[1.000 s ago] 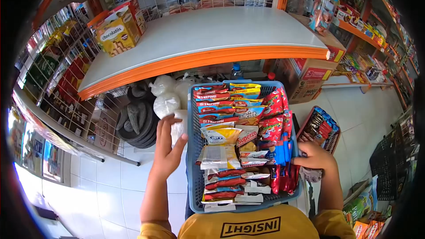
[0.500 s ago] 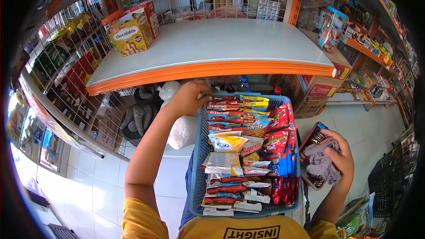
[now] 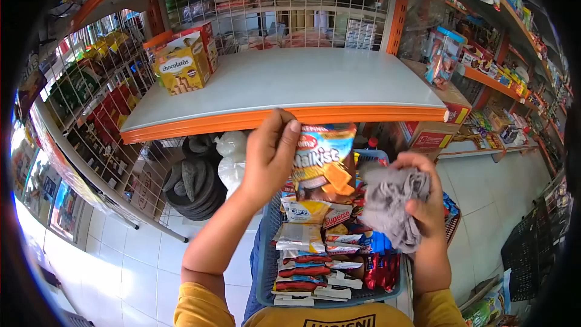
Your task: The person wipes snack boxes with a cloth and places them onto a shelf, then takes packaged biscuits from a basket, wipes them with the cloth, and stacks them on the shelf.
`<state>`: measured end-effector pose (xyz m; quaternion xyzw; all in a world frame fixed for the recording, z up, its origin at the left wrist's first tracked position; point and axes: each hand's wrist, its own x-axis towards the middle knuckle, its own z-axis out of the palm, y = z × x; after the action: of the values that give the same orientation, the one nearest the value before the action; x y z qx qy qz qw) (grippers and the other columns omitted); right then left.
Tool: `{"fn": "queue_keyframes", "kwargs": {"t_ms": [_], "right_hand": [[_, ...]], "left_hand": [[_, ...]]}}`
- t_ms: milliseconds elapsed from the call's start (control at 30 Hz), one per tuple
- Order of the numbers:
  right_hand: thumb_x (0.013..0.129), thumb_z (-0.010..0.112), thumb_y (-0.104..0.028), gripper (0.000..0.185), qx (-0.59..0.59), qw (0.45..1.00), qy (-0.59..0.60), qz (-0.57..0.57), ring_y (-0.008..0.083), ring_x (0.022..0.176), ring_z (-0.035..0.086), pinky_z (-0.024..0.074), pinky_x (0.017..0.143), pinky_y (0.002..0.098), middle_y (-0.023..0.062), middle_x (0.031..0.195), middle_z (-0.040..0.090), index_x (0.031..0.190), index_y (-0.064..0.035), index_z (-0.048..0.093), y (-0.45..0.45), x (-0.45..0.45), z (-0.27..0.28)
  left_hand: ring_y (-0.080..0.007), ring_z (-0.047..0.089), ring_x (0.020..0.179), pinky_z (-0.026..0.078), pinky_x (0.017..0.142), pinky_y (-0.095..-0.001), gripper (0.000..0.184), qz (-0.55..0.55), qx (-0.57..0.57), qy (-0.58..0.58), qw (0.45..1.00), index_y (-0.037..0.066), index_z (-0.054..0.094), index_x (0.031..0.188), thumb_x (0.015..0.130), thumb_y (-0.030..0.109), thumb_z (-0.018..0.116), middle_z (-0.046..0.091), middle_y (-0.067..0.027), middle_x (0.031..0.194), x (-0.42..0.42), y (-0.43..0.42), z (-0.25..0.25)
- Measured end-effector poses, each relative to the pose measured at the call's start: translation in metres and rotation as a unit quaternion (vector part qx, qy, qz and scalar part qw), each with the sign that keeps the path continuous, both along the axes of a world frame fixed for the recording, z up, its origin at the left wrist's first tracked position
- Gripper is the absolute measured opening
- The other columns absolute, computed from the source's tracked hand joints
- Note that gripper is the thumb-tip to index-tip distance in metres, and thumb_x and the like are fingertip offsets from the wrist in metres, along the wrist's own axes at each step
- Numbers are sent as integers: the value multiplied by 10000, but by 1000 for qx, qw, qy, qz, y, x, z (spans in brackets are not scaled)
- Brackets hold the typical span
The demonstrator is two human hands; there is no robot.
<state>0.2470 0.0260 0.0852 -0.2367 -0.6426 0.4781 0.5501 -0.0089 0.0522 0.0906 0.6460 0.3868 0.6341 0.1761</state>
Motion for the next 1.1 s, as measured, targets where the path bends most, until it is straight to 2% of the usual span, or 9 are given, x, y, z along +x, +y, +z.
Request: {"fn": "queue_keyframes", "kwargs": {"t_ms": [100,167,267,367,467,600,700,800,1100], "right_hand": [[606,781,-182,646,144,985,49,-83,196,978,514,388,872,305,105,1082,507,1139,8,469,1,-34,14],[634,735,-123,512,346,908,-119,-203,262,974,532,419,838,337,139,1065,524,1081,0,518,4,-48,21],[651,703,-117,404,367,886,-193,-209,296,948,540,439,809,354,137,1059,534,1022,-29,570,5,-71,12],[659,691,-124,386,364,887,-219,-181,284,891,565,461,774,372,146,1048,536,1019,-47,575,-10,-78,5],[633,708,-134,402,442,858,-238,-112,319,887,548,449,776,386,136,1006,545,1004,-51,576,-10,-86,-12],[675,668,-96,357,359,877,-244,-208,311,864,556,455,744,370,125,973,555,1012,-55,557,26,-74,-3],[709,645,-60,285,300,903,-184,-245,243,843,565,432,754,305,108,893,573,979,-22,562,42,-62,-8],[763,638,-80,230,54,971,-43,-228,113,854,517,403,779,249,37,923,566,972,-19,566,39,-50,-17],[709,652,-174,370,65,977,71,-191,175,894,503,377,837,300,123,974,533,988,23,509,17,-36,-25]], "left_hand": [[-42,385,617,336,545,-190,137,-70,-29,-114,991,18,447,825,913,122,464,447,16,677,28,-12,-9],[-79,469,758,400,655,-221,158,-234,-102,-348,902,54,421,910,932,211,432,483,-27,819,51,-26,-7],[-192,438,1094,392,916,-360,366,-336,-195,-305,869,112,352,1111,927,429,348,380,-126,1271,52,-32,-31],[-256,419,1165,341,972,-396,475,-401,-297,-412,763,117,371,1198,908,491,334,352,-142,1342,50,-31,-28],[-248,422,1159,349,970,-371,608,-466,-254,-396,749,86,322,1270,876,547,359,380,-156,1300,42,-26,-37],[-188,429,1145,329,979,-345,589,-352,-289,-305,836,48,268,1337,882,332,512,445,-111,1231,42,-39,-39],[-193,428,1146,338,971,-347,568,-353,-260,-313,842,45,244,1354,883,221,510,439,-121,1245,46,-35,-38],[-287,413,1179,345,982,-402,571,-390,-242,-414,786,19,272,1334,820,115,502,405,-191,1285,38,-39,-20],[-349,372,1215,333,996,-404,614,-421,-214,-436,766,1,249,1337,751,67,418,339,-252,1324,31,-32,-31]]}}
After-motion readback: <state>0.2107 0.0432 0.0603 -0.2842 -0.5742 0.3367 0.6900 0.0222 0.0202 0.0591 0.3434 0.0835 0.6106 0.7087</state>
